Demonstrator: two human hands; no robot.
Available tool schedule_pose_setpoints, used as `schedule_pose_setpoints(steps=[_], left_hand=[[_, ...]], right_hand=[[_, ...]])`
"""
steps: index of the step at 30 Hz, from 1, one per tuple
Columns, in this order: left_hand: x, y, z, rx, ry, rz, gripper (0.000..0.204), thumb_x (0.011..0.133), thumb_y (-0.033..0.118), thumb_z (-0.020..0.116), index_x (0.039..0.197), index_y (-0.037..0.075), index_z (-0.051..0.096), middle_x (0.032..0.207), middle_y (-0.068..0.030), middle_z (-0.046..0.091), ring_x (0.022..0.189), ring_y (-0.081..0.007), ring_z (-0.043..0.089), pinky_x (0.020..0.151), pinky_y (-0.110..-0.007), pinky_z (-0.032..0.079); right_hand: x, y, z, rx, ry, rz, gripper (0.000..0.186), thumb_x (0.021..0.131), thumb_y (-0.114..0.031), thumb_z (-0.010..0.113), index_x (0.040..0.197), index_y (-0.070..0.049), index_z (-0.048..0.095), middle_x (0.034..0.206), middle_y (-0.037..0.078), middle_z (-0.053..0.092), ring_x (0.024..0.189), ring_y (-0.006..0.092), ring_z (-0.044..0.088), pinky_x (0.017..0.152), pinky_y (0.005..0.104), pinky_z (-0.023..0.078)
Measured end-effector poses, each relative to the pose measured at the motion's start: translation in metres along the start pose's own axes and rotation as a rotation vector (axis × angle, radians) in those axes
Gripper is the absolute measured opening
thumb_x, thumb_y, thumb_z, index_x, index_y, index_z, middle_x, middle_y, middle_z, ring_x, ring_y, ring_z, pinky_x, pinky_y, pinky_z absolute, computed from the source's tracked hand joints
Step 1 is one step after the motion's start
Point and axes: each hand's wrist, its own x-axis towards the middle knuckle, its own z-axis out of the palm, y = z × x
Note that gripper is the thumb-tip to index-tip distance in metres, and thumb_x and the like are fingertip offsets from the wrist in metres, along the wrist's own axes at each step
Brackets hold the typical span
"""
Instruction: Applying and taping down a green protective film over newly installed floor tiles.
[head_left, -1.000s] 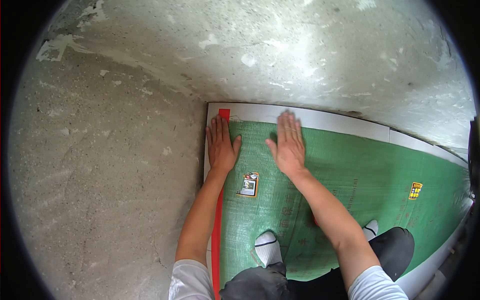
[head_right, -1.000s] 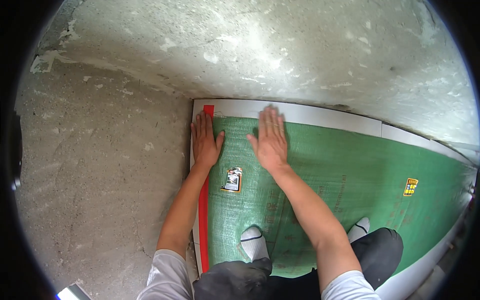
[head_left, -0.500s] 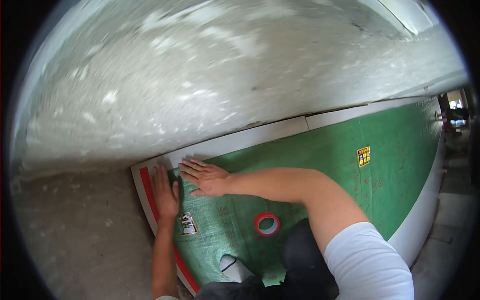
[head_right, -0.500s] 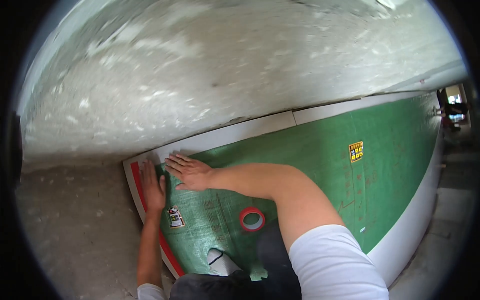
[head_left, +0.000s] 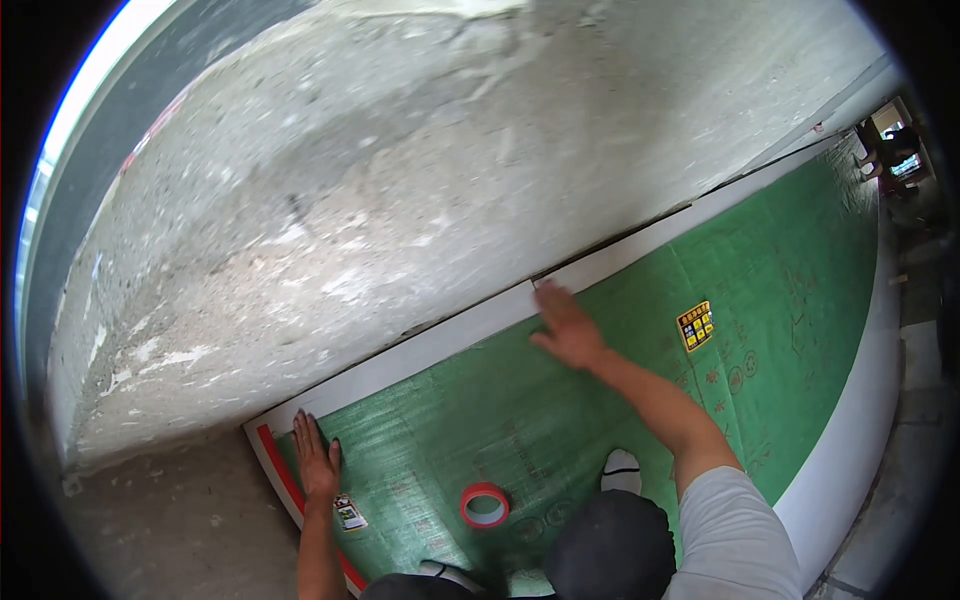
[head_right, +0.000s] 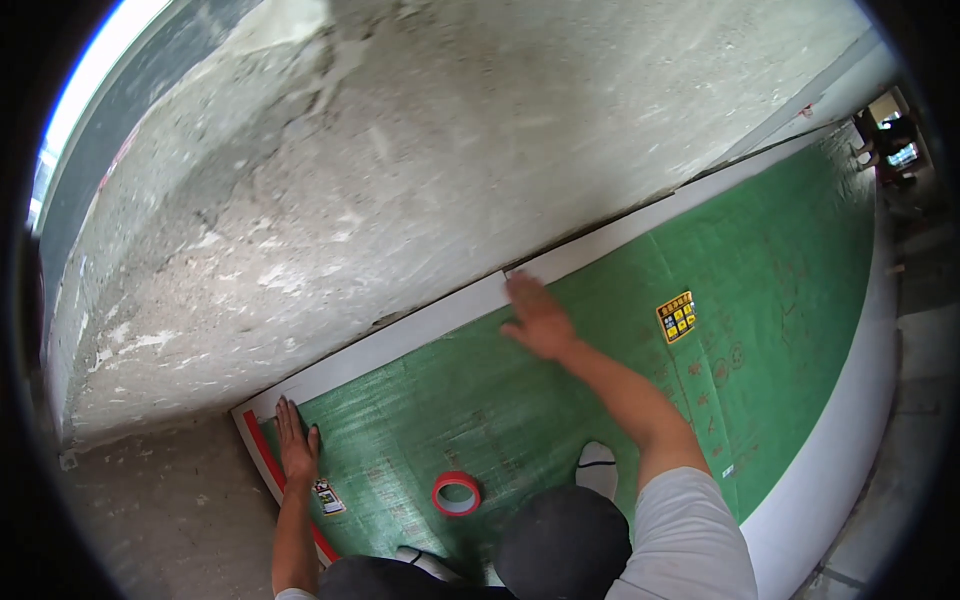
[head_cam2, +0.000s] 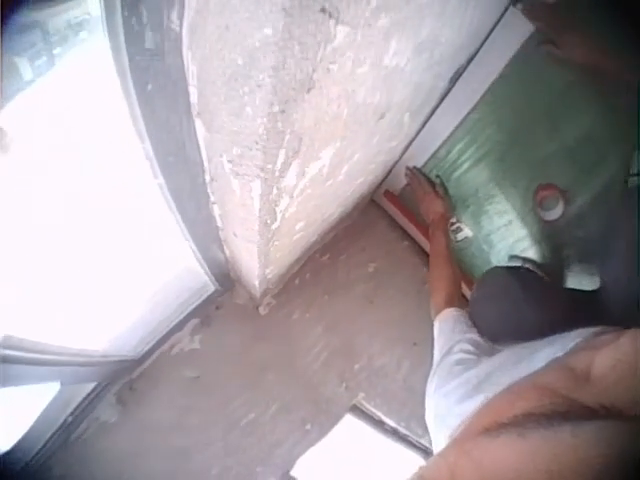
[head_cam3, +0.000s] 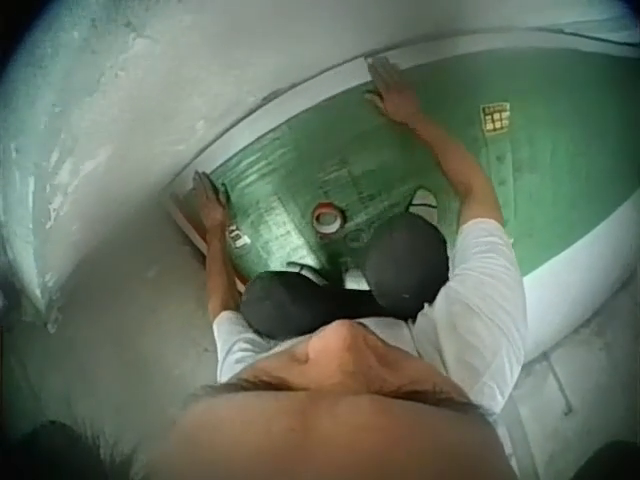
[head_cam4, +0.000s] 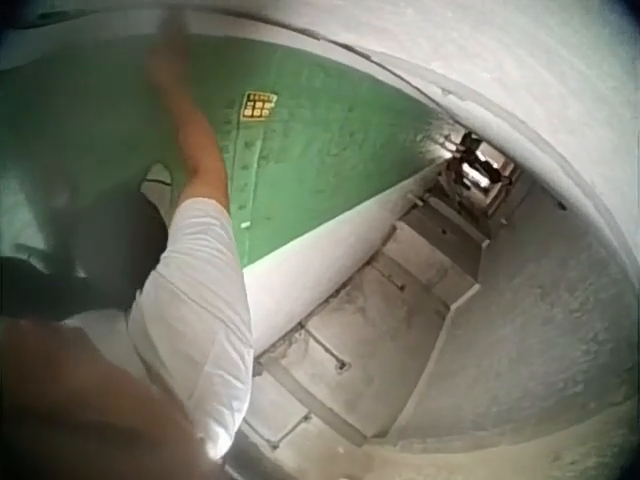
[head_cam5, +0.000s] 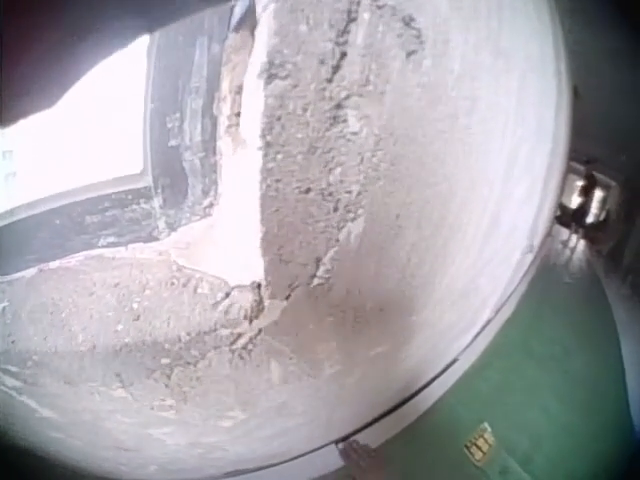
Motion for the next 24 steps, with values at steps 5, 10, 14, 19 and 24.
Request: schedule_pose_setpoints(steps=[5,10,14,19,24], left_hand=[[0.008,0.004,-0.010,0.103,-0.037,-0.042,0.077,0.105,0.035,0.052,0.164,0.000,0.017,0.173,-0.0190,0.014,0.161,-0.0333,0.012,0.131,-0.047,0.012],[0.030,0.050,-0.013,0.206,-0.224,-0.157,0.078,0.106,0.038,0.053,0.164,-0.001,0.019,0.172,-0.0215,0.015,0.160,-0.0345,0.015,0.131,-0.047,0.013],[0.043,0.114,-0.011,0.070,-0.058,-0.081,0.080,0.107,0.046,0.049,0.164,-0.002,0.018,0.172,-0.0210,0.015,0.160,-0.0348,0.015,0.131,-0.046,0.016],[0.031,0.110,-0.009,0.095,-0.160,-0.143,0.081,0.107,0.046,0.051,0.164,-0.001,0.019,0.173,-0.0208,0.014,0.160,-0.0358,0.016,0.130,-0.049,0.016],[0.053,0.135,0.010,0.019,-0.233,-0.090,0.081,0.106,0.043,0.054,0.164,-0.001,0.019,0.173,-0.0209,0.014,0.160,-0.0362,0.016,0.129,-0.050,0.016]], right_hand=[[-0.021,0.090,-0.048,-0.144,0.274,0.302,0.081,0.098,-0.041,0.064,0.157,0.004,0.035,0.166,0.022,0.033,0.156,0.0382,0.026,0.129,0.0501,0.020],[-0.014,-0.033,0.010,0.158,-0.031,-0.197,0.082,0.098,-0.052,0.060,0.156,0.002,0.039,0.167,0.019,0.032,0.158,0.0351,0.023,0.130,0.0501,0.015],[-0.006,-0.038,0.023,0.149,0.001,-0.248,0.084,0.098,-0.055,0.057,0.157,0.001,0.038,0.168,0.019,0.031,0.158,0.0328,0.023,0.131,0.0498,0.013],[-0.029,0.133,-0.039,-0.084,-0.066,-0.106,0.081,0.100,-0.054,0.056,0.159,-0.002,0.037,0.169,0.019,0.030,0.159,0.0314,0.022,0.131,0.0488,0.013],[-0.099,0.387,-0.154,-0.283,0.394,0.876,0.069,0.109,-0.045,0.047,0.159,0.000,0.034,0.164,0.024,0.035,0.154,0.0397,0.030,0.126,0.0567,0.020]])
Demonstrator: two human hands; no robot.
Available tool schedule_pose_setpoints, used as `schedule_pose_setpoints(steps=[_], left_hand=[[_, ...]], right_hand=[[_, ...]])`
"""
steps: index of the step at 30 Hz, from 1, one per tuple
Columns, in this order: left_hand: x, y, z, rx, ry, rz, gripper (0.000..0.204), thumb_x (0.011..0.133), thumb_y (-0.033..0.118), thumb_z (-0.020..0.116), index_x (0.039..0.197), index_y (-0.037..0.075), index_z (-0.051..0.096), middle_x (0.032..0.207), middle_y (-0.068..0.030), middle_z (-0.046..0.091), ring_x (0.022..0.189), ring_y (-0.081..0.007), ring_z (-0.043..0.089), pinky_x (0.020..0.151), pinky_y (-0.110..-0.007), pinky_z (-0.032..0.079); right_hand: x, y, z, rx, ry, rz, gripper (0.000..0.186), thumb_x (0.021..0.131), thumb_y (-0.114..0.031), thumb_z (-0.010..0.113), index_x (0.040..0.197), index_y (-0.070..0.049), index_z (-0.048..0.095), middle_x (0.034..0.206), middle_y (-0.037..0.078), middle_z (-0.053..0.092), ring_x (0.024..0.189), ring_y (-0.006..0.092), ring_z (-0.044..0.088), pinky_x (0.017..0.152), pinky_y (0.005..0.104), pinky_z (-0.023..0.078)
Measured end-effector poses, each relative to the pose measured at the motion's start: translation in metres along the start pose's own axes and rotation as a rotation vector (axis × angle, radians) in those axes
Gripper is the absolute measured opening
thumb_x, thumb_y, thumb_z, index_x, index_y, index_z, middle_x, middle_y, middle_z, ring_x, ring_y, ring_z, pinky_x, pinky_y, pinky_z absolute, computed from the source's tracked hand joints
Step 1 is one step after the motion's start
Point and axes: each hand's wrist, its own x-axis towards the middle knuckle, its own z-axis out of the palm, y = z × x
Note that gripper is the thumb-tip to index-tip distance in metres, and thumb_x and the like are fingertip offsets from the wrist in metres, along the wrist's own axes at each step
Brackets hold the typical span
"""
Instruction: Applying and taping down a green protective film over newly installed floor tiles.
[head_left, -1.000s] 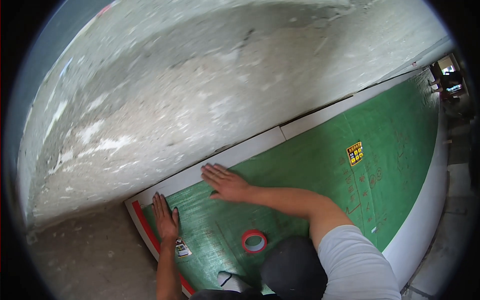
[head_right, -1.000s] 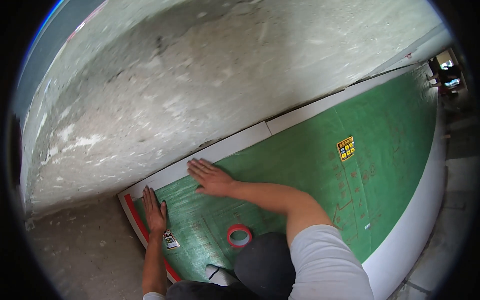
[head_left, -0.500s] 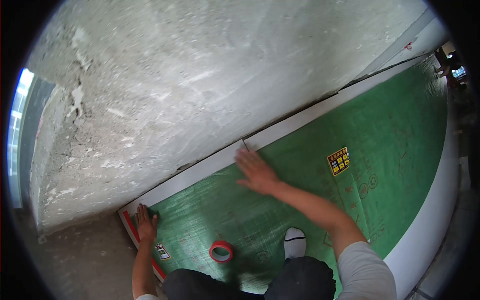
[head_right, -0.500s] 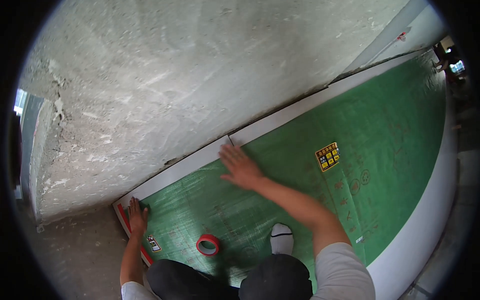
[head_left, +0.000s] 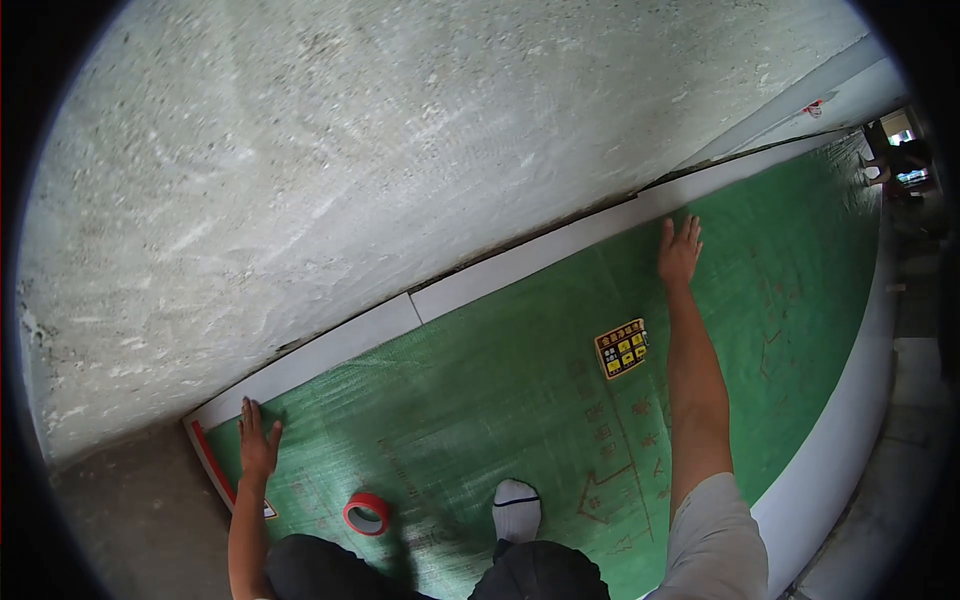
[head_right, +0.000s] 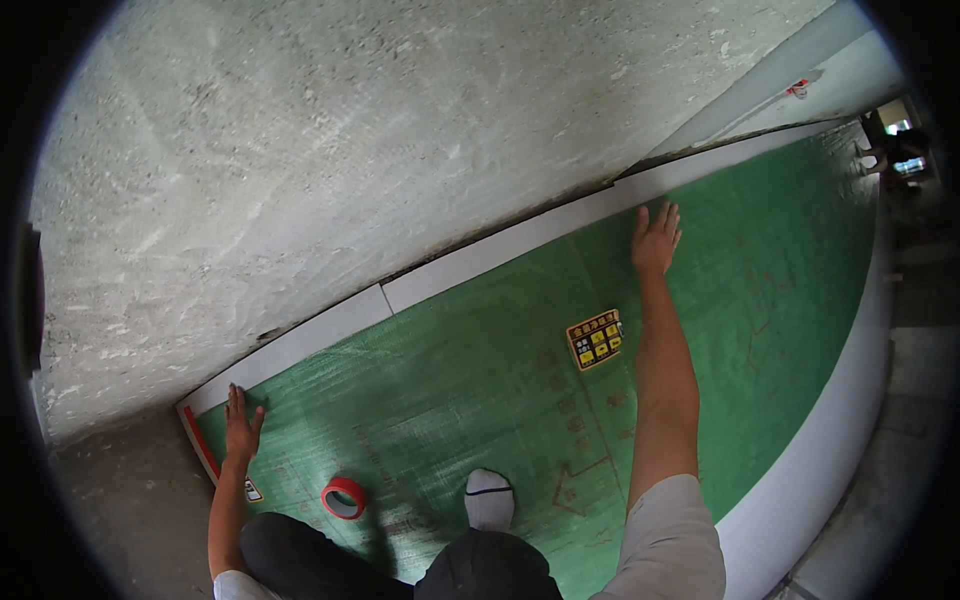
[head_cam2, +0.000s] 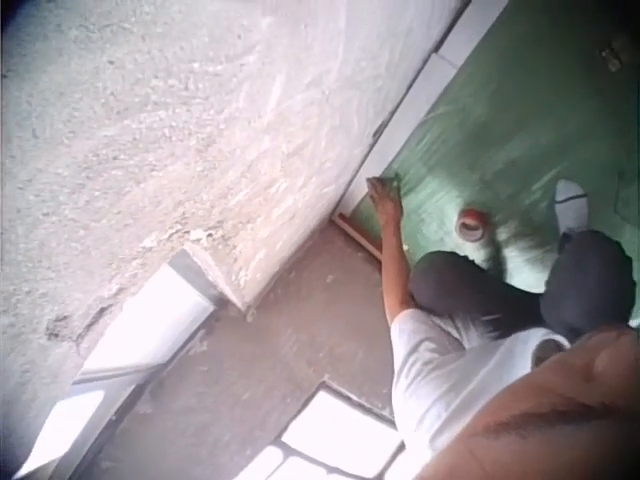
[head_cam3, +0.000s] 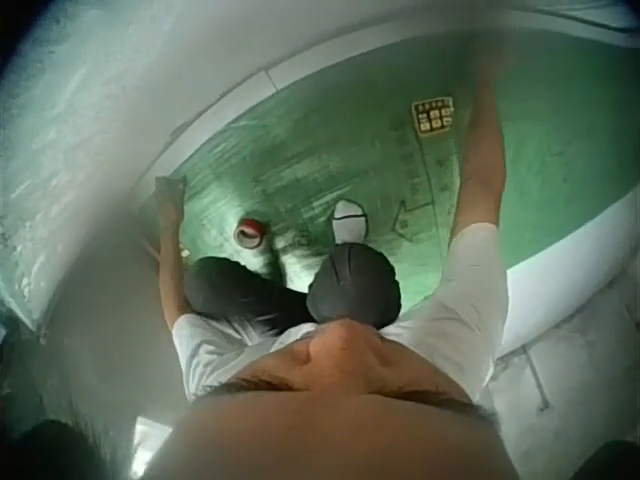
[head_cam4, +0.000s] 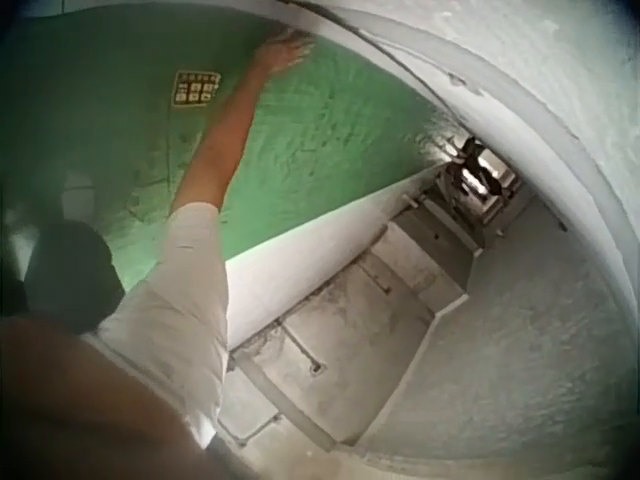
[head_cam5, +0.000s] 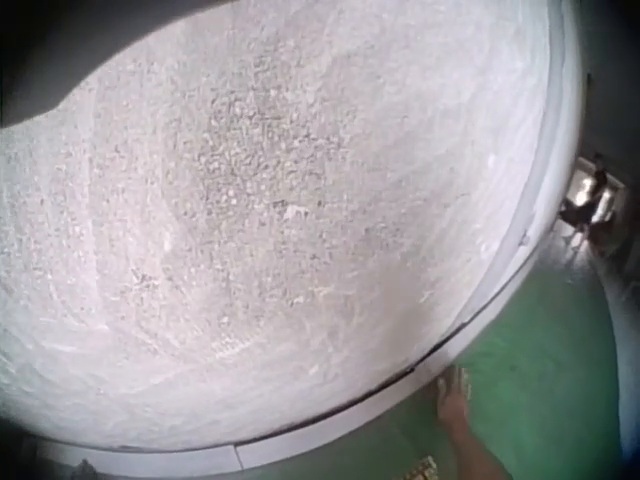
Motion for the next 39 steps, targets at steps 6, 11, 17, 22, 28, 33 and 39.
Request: schedule_pose_setpoints(steps=[6,11,17,22,28,33,39], left_hand=[[-0.015,-0.013,0.002,0.003,0.065,-0.058,0.080,0.106,0.041,0.055,0.164,0.000,0.019,0.173,-0.0204,0.013,0.160,-0.0355,0.015,0.129,-0.049,0.015],[-0.013,-0.019,-0.014,0.042,-0.027,-0.104,0.078,0.107,0.042,0.051,0.165,0.002,0.018,0.174,-0.0179,0.014,0.161,-0.0330,0.014,0.129,-0.051,0.014],[0.003,0.002,-0.006,-0.041,-0.045,-0.037,0.078,0.107,0.042,0.051,0.166,0.003,0.018,0.174,-0.0164,0.013,0.161,-0.0329,0.013,0.129,-0.053,0.013],[-0.019,-0.021,-0.015,-0.001,-0.021,-0.084,0.078,0.107,0.042,0.051,0.166,0.004,0.018,0.174,-0.0162,0.012,0.161,-0.0331,0.013,0.129,-0.053,0.013],[-0.007,-0.020,-0.010,0.009,-0.016,-0.070,0.077,0.107,0.042,0.050,0.166,0.005,0.018,0.175,-0.0159,0.011,0.161,-0.0314,0.013,0.129,-0.053,0.013],[-0.014,-0.027,-0.033,0.023,-0.039,-0.095,0.076,0.106,0.041,0.053,0.165,0.004,0.021,0.174,-0.0173,0.015,0.160,-0.0325,0.017,0.129,-0.054,0.014],[-0.034,-0.059,-0.020,-0.092,-0.052,-0.084,0.074,0.104,0.039,0.060,0.160,-0.002,0.033,0.169,-0.0231,0.027,0.156,-0.0373,0.027,0.127,-0.048,0.024]], right_hand=[[-0.148,-0.141,-0.020,0.361,-0.408,-0.915,0.080,0.097,-0.041,0.067,0.160,-0.004,0.034,0.168,0.018,0.029,0.158,0.0338,0.024,0.130,0.0509,0.017],[-0.171,-0.177,0.007,0.281,-0.528,-1.075,0.082,0.099,-0.052,0.059,0.161,-0.005,0.033,0.170,0.016,0.027,0.159,0.0291,0.021,0.131,0.0472,0.016],[0.050,0.040,-0.008,-0.008,-0.172,0.163,0.067,0.108,-0.044,0.048,0.158,-0.001,0.038,0.162,0.022,0.040,0.153,0.0383,0.032,0.126,0.0540,0.023],[-0.048,-0.068,-0.033,0.222,-0.275,-0.736,0.068,0.104,-0.038,0.058,0.157,0.000,0.038,0.163,0.022,0.038,0.154,0.0377,0.031,0.128,0.0506,0.022],[-0.139,-0.134,-0.001,0.246,-0.482,-0.968,0.078,0.100,-0.049,0.060,0.159,-0.004,0.037,0.169,0.015,0.031,0.158,0.0298,0.025,0.130,0.0477,0.018],[-0.020,-0.027,0.025,0.180,-0.280,-0.731,0.069,0.102,-0.040,0.059,0.157,-0.002,0.039,0.164,0.020,0.037,0.154,0.0373,0.031,0.128,0.0498,0.023],[0.089,0.044,0.005,-0.186,0.167,-0.266,0.067,0.109,-0.050,0.042,0.157,-0.002,0.042,0.162,0.021,0.042,0.153,0.0369,0.034,0.127,0.0499,0.023]])
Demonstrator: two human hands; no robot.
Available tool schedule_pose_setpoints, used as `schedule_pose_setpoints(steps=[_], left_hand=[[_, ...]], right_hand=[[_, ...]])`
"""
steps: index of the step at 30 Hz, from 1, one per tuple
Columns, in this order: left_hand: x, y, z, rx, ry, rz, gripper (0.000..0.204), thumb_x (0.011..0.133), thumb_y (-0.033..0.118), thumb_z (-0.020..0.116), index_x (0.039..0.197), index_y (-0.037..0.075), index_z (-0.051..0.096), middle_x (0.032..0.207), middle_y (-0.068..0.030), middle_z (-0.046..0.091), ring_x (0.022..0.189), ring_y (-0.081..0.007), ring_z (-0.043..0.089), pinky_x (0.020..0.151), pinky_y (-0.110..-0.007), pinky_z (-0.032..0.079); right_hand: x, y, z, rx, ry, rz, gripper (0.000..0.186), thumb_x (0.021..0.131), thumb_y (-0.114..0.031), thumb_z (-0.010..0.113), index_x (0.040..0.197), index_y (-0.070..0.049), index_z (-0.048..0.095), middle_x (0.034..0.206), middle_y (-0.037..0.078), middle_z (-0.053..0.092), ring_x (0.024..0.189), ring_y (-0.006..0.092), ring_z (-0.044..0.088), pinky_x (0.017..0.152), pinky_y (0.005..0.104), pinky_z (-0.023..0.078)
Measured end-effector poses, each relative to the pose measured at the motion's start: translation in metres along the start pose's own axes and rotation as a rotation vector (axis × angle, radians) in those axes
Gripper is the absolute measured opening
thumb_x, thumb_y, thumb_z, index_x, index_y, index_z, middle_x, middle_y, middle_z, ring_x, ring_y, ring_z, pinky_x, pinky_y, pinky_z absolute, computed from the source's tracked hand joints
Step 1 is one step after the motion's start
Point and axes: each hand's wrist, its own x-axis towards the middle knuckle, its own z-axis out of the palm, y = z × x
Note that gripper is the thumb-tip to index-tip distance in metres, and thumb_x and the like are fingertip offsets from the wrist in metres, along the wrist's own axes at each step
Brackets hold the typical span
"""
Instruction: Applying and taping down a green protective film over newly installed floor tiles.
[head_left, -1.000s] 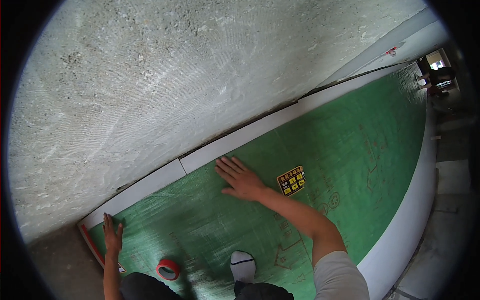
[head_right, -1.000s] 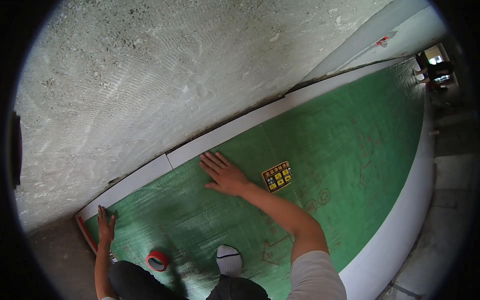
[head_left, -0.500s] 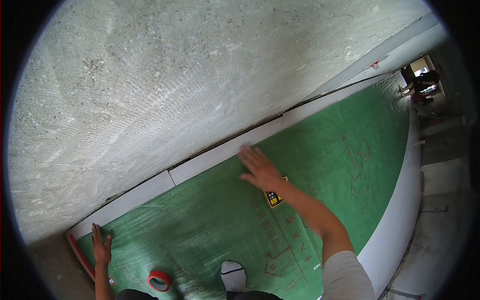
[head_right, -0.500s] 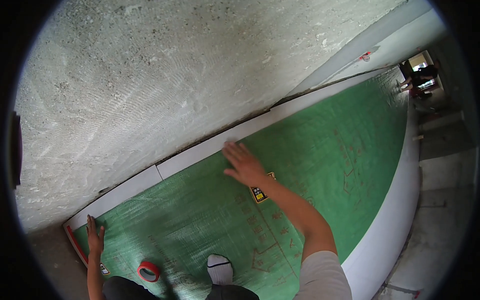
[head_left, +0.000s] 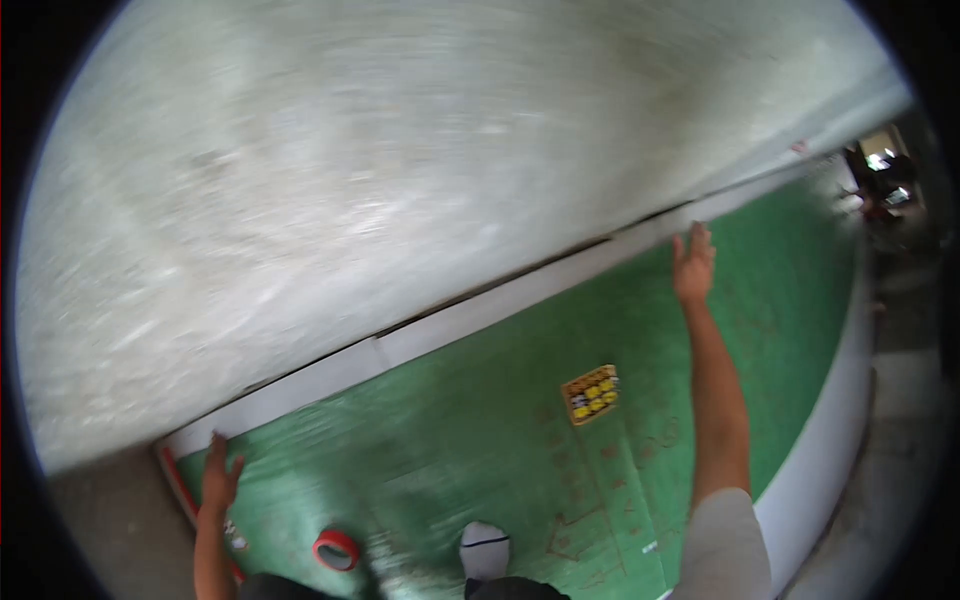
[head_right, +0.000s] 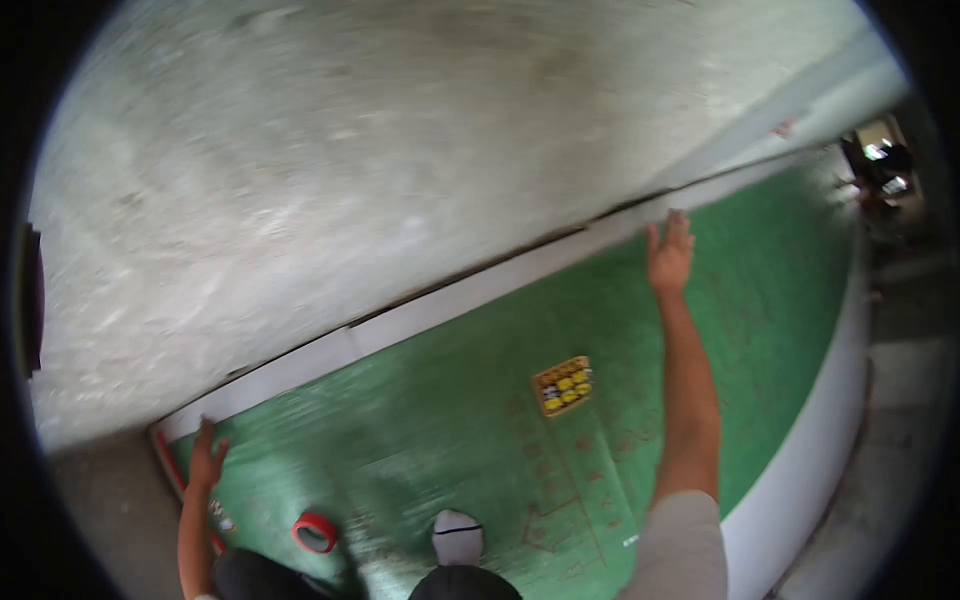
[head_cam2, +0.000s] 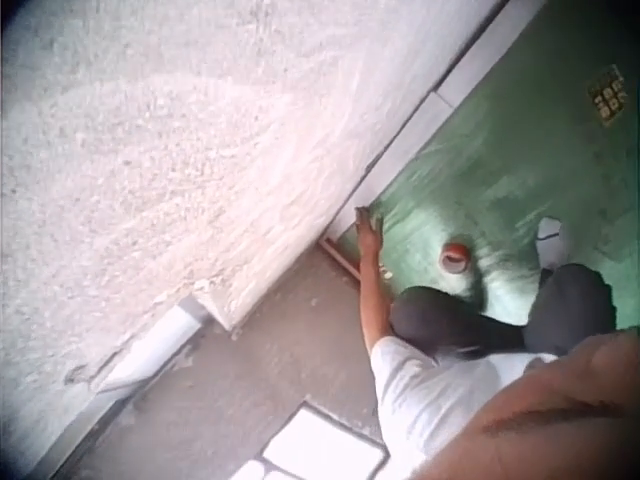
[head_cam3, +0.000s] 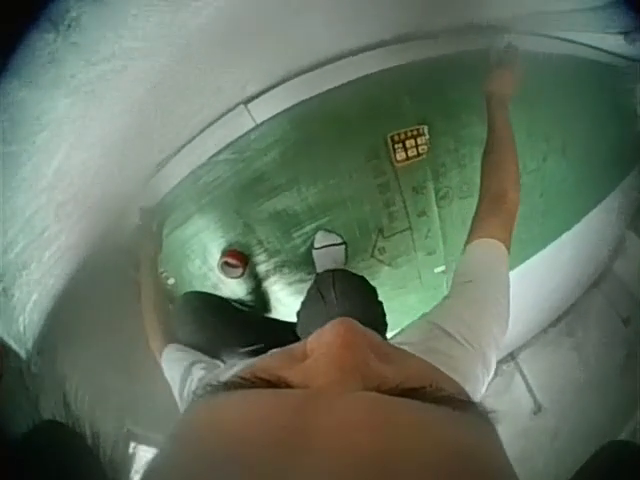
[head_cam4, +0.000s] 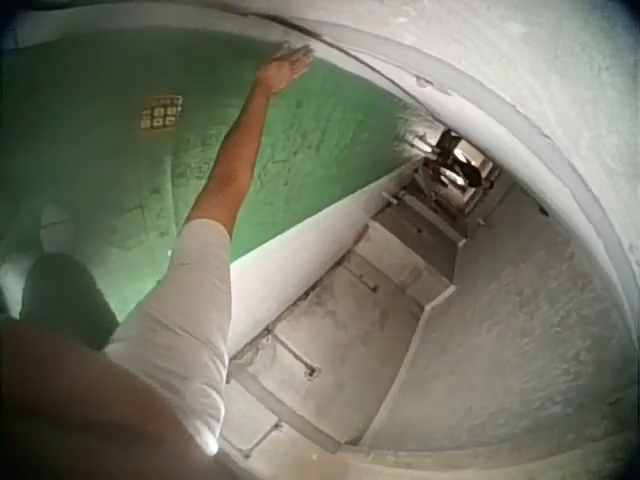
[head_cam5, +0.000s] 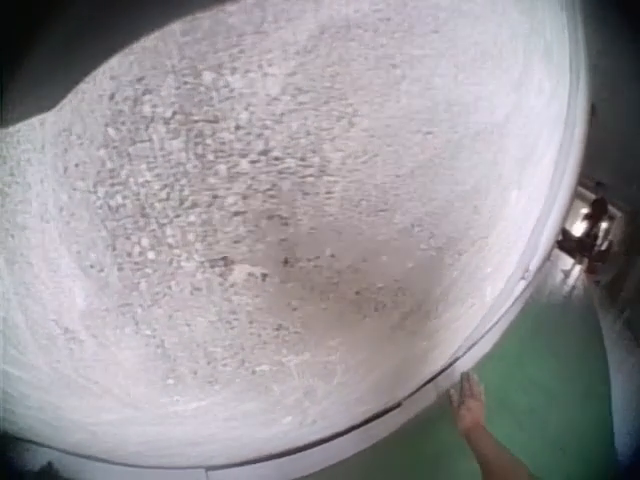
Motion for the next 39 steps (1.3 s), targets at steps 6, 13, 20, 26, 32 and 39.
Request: schedule_pose_setpoints(steps=[6,13,20,26,32,39], left_hand=[[0.022,0.085,0.011,0.140,0.438,0.117,0.084,0.101,0.044,0.061,0.160,-0.005,0.027,0.166,-0.0259,0.029,0.156,-0.0377,0.028,0.129,-0.047,0.022],[-0.023,0.095,0.033,0.001,0.242,0.441,0.086,0.101,0.043,0.061,0.162,-0.003,0.023,0.170,-0.0224,0.023,0.158,-0.0352,0.022,0.130,-0.046,0.019],[-0.021,0.051,0.018,-0.063,0.261,0.385,0.082,0.102,0.040,0.060,0.161,-0.004,0.025,0.169,-0.0232,0.025,0.158,-0.0369,0.023,0.130,-0.048,0.019],[-0.051,-0.025,0.026,-0.124,0.314,0.430,0.082,0.098,0.038,0.065,0.159,-0.005,0.029,0.167,-0.0251,0.028,0.157,-0.0388,0.025,0.130,-0.051,0.018],[-0.010,-0.019,0.049,-0.151,0.402,0.541,0.083,0.101,0.049,0.056,0.159,-0.005,0.030,0.169,-0.0216,0.026,0.158,-0.0343,0.022,0.131,-0.045,0.015],[0.007,-0.125,0.035,-0.149,0.466,0.345,0.084,0.101,0.050,0.056,0.160,-0.003,0.029,0.170,-0.0204,0.025,0.159,-0.0332,0.020,0.131,-0.044,0.014]], right_hand=[[-0.184,-0.216,-0.116,0.653,-0.323,-0.398,0.064,0.106,-0.029,0.056,0.159,0.001,0.036,0.165,0.022,0.034,0.155,0.0395,0.030,0.127,0.0517,0.024],[-0.323,-0.562,-0.200,1.049,-0.531,-0.998,0.081,0.096,-0.045,0.066,0.156,0.002,0.039,0.166,0.021,0.033,0.157,0.0346,0.025,0.130,0.0488,0.018],[-0.317,-0.586,-0.160,0.835,-0.449,-0.925,0.081,0.096,-0.047,0.064,0.156,0.003,0.039,0.166,0.021,0.033,0.158,0.0341,0.024,0.130,0.0485,0.016],[-0.208,-0.332,-0.083,0.242,-0.226,-0.237,0.067,0.108,-0.041,0.049,0.158,0.002,0.036,0.164,0.024,0.034,0.155,0.0401,0.028,0.127,0.0536,0.021],[-0.279,-0.355,-0.210,0.270,-0.247,-0.470,0.060,0.107,-0.022,0.053,0.160,-0.001,0.034,0.166,0.020,0.035,0.155,0.0383,0.030,0.127,0.0522,0.021],[-0.376,-0.511,-0.263,0.582,-0.456,-0.584,0.057,0.104,-0.019,0.055,0.156,0.000,0.041,0.164,0.021,0.038,0.154,0.0390,0.032,0.127,0.0531,0.022]])
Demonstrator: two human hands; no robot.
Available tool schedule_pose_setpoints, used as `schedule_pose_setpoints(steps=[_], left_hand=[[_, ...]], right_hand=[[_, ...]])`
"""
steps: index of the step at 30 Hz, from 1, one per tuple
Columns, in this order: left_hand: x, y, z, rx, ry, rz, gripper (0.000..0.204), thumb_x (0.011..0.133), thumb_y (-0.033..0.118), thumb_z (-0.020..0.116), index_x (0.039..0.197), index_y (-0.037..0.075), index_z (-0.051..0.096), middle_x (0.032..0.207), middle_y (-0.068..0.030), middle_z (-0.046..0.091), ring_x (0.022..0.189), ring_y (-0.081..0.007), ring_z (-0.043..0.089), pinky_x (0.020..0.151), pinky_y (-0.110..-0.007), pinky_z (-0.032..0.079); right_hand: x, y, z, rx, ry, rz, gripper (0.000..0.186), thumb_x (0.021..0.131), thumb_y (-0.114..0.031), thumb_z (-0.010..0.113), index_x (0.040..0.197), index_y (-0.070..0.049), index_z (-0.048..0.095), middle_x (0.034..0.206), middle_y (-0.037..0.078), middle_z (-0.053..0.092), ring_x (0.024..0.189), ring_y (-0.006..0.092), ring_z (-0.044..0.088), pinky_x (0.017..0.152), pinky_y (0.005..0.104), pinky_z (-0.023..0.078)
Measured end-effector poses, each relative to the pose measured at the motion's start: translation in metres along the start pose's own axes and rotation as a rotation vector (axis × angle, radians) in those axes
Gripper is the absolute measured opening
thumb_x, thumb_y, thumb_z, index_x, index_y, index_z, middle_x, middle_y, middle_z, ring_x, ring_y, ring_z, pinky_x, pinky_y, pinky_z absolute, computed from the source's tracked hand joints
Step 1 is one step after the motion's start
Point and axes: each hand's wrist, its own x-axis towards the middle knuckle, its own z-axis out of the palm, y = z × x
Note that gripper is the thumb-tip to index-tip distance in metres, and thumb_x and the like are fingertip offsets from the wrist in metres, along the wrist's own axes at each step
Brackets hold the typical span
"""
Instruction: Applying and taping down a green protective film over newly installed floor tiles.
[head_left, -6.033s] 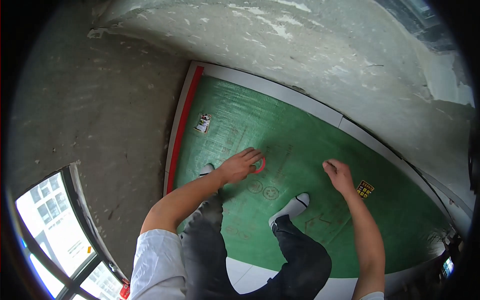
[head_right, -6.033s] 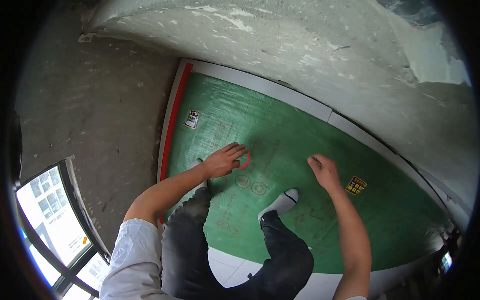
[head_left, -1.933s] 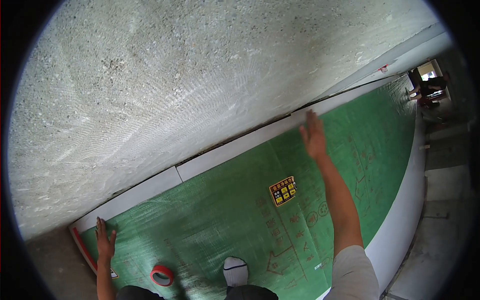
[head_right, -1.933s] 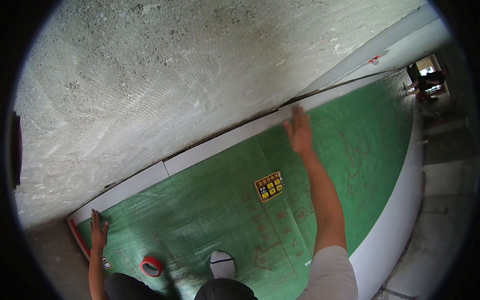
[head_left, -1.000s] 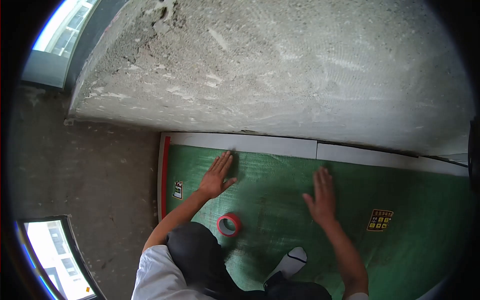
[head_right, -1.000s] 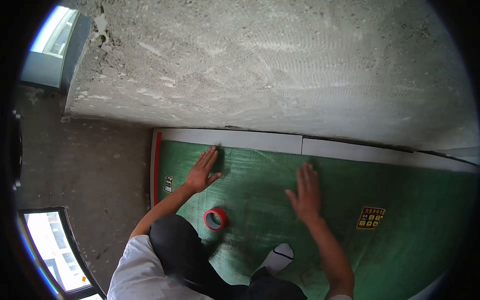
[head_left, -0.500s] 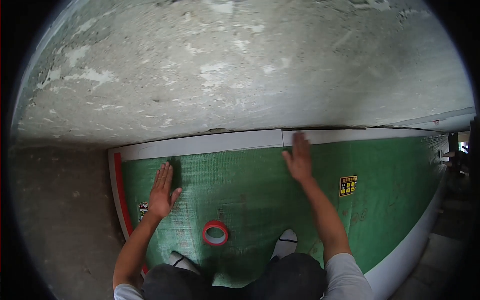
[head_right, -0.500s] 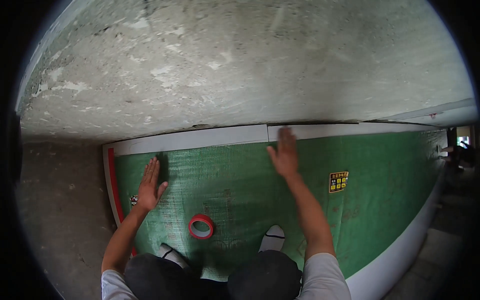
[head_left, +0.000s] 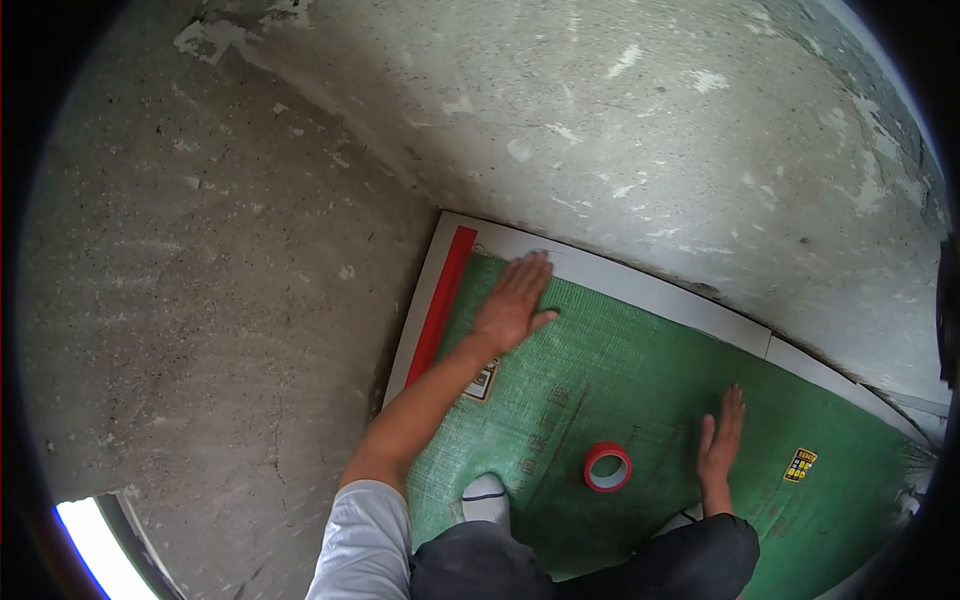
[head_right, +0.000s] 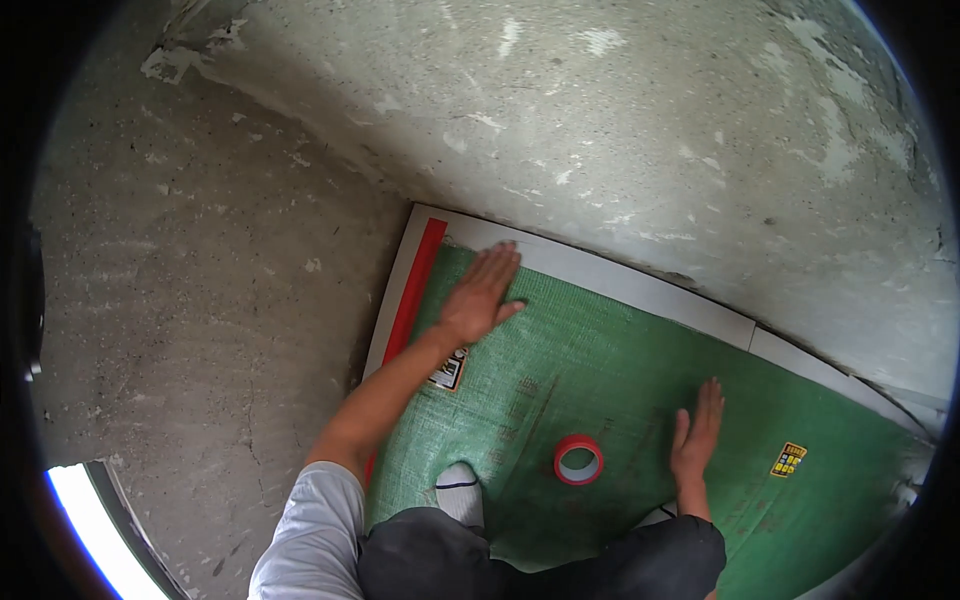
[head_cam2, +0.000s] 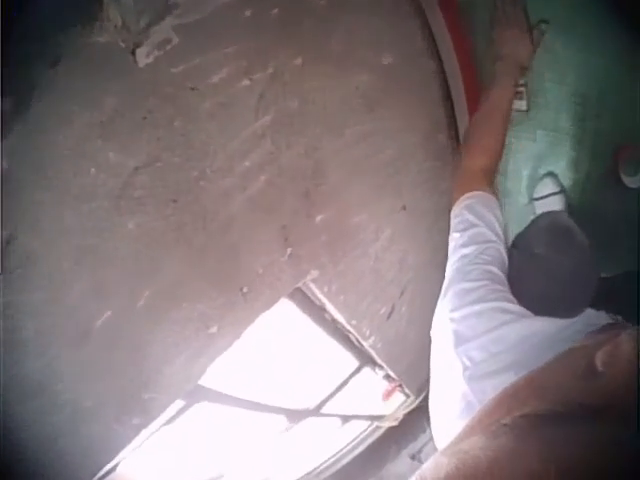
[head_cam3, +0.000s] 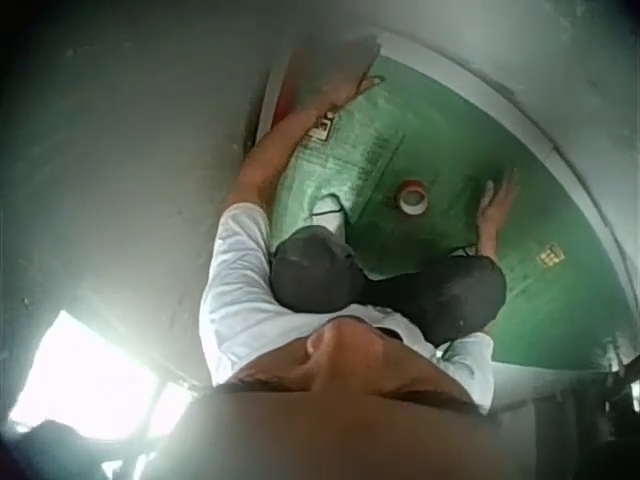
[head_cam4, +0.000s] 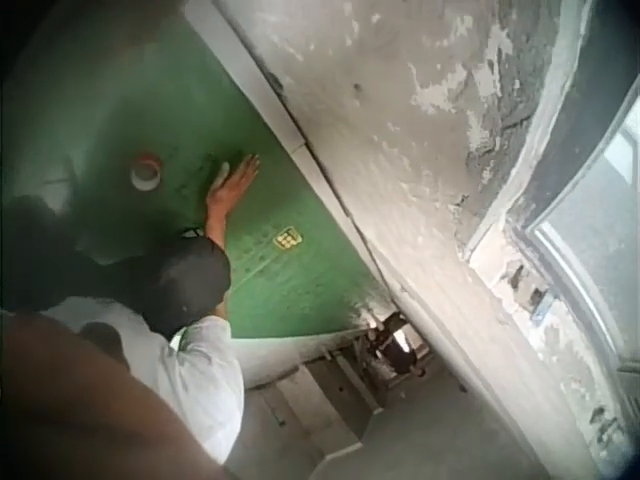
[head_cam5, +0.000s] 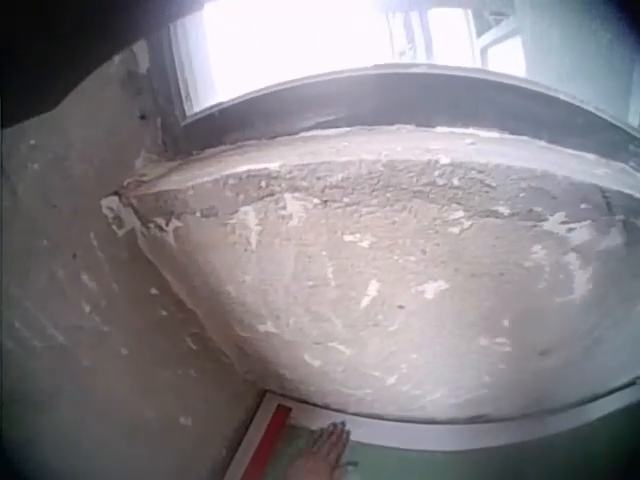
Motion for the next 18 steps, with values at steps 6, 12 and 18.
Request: schedule_pose_setpoints(steps=[6,12,18], left_hand=[[-0.029,-0.088,-0.032,0.182,0.334,-0.242,0.086,0.096,0.042,0.067,0.160,-0.003,0.030,0.168,-0.0242,0.027,0.156,-0.0384,0.025,0.130,-0.048,0.019],[-0.026,-0.014,-0.021,0.034,0.020,-0.035,0.084,0.097,0.032,0.068,0.162,-0.002,0.027,0.170,-0.0213,0.025,0.158,-0.0363,0.021,0.130,-0.048,0.018],[0.016,0.041,-0.004,0.017,-0.076,0.150,0.084,0.098,0.034,0.065,0.162,-0.002,0.025,0.171,-0.0197,0.022,0.159,-0.0350,0.018,0.131,-0.047,0.017]], right_hand=[[0.027,-0.052,0.015,0.088,-0.141,-0.183,0.067,0.096,-0.020,0.066,0.155,0.001,0.042,0.161,0.023,0.040,0.152,0.0414,0.035,0.127,0.0524,0.024],[0.118,-0.157,0.109,0.162,-0.281,-0.529,0.083,0.095,-0.041,0.069,0.157,0.002,0.036,0.165,0.024,0.033,0.155,0.0383,0.028,0.129,0.0491,0.022],[0.141,-0.148,0.132,0.186,-0.083,-0.539,0.081,0.097,-0.048,0.062,0.154,0.005,0.041,0.167,0.022,0.030,0.158,0.0354,0.023,0.131,0.0479,0.014]])
